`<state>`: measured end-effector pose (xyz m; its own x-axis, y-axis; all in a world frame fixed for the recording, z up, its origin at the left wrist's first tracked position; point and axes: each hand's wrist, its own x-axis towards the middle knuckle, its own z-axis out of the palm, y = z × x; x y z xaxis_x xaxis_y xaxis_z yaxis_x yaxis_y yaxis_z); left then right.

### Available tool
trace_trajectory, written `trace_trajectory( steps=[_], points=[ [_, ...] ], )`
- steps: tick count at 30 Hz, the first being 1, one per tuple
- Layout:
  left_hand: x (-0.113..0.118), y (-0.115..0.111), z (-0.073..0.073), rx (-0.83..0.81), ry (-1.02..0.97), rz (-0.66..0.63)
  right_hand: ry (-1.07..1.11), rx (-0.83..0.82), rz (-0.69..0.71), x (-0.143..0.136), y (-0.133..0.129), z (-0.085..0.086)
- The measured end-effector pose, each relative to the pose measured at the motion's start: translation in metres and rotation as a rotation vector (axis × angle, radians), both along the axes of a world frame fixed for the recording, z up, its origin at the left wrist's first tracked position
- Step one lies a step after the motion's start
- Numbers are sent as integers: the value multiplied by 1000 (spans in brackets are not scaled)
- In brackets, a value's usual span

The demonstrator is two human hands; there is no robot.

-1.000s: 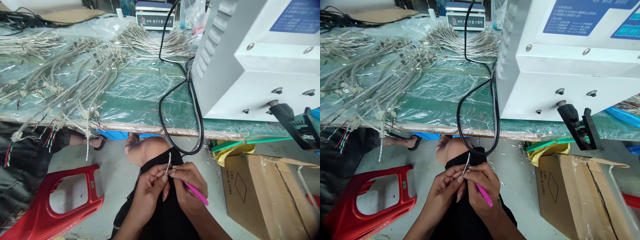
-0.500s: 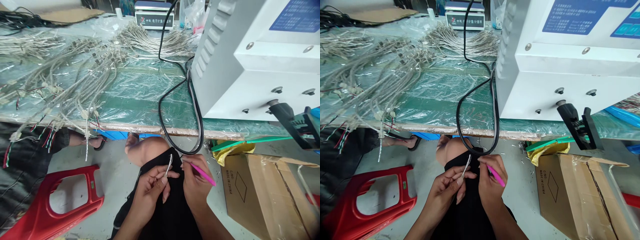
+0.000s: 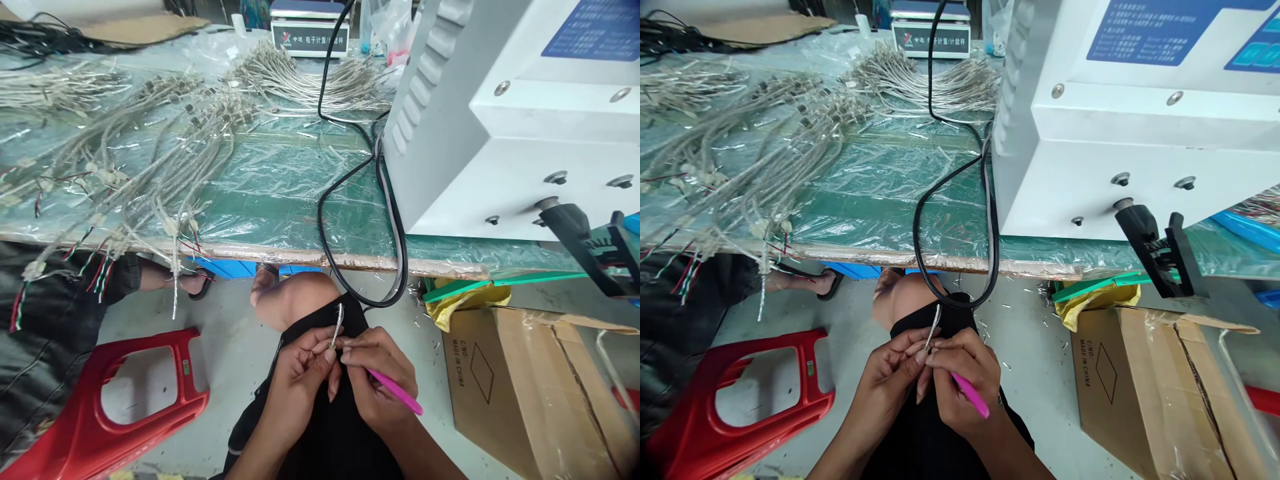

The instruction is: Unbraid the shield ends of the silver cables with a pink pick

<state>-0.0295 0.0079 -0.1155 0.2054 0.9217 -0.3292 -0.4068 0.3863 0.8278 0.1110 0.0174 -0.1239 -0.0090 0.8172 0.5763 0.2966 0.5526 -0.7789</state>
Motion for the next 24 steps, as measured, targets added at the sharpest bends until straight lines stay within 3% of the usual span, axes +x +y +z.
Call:
trace_trajectory(
  steps=[8, 17, 24],
  points=[
    [1, 1, 0, 4, 0, 2, 1, 16, -2, -1, 3, 6],
    [2, 2, 1, -12, -14, 18, 16, -17, -62, -3, -1, -6],
    [0, 1, -2, 4, -21, 15, 0, 22, -23, -2, 0, -2]
  ],
)
